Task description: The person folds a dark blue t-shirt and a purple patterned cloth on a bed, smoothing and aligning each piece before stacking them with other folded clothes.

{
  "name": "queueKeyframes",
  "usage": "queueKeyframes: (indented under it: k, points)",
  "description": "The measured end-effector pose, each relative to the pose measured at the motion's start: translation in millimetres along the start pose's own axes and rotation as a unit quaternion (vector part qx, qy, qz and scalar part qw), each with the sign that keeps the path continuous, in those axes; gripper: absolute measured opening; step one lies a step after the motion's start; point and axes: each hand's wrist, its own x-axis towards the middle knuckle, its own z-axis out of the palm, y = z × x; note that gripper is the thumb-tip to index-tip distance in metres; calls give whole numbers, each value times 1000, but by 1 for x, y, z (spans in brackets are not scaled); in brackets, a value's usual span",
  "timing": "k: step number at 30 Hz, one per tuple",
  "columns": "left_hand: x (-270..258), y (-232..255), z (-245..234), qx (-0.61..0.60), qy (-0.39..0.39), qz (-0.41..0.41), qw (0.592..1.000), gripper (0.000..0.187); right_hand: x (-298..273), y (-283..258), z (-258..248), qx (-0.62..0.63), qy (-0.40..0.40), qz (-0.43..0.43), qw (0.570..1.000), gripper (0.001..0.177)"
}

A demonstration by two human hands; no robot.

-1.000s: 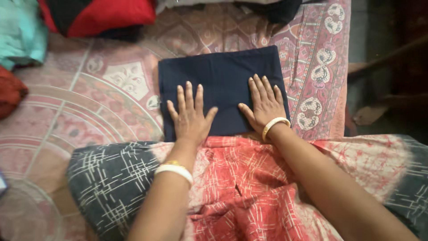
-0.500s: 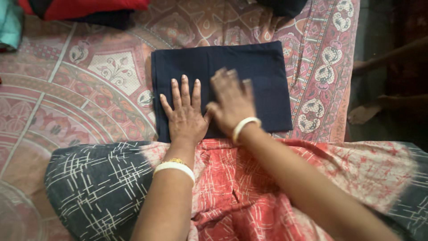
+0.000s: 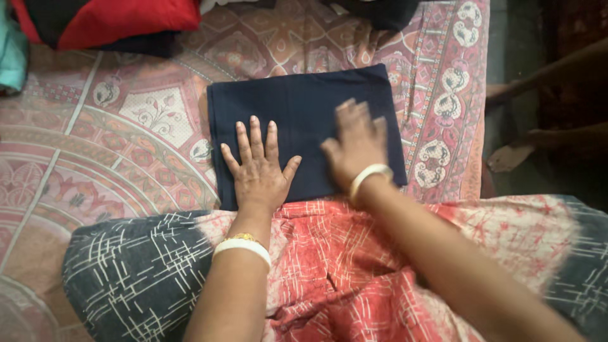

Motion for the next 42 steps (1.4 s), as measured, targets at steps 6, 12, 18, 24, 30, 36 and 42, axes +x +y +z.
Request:
queueKeyframes:
  k: [6, 12, 18, 24, 30, 36, 42]
  points:
    - [-1, 3, -5, -21, 29, 17, 999, 84, -10, -7, -1, 24, -3, -57, 998, 72]
    - [18, 40, 14, -53, 18, 77, 995, 75, -9, -9, -3, 15, 11, -58, 998, 69]
    - [41, 20, 8, -35, 47, 77, 995, 66, -6, -9, -3, 26, 10, -53, 998, 66]
    - [54, -16, -14, -24, -13, -69, 997, 66, -6, -10, -6, 31, 13, -54, 998, 66]
    - [27, 42, 9, 23, 44, 37, 998, 72, -5, -7, 0, 31, 19, -54, 998, 67]
    - [21, 38, 13, -56, 52, 52, 996, 76, -6, -7, -2, 25, 13, -42, 999, 67]
    - [9, 20, 2, -51, 5, 24, 998, 97, -12, 7, -13, -4, -5, 86, 996, 76]
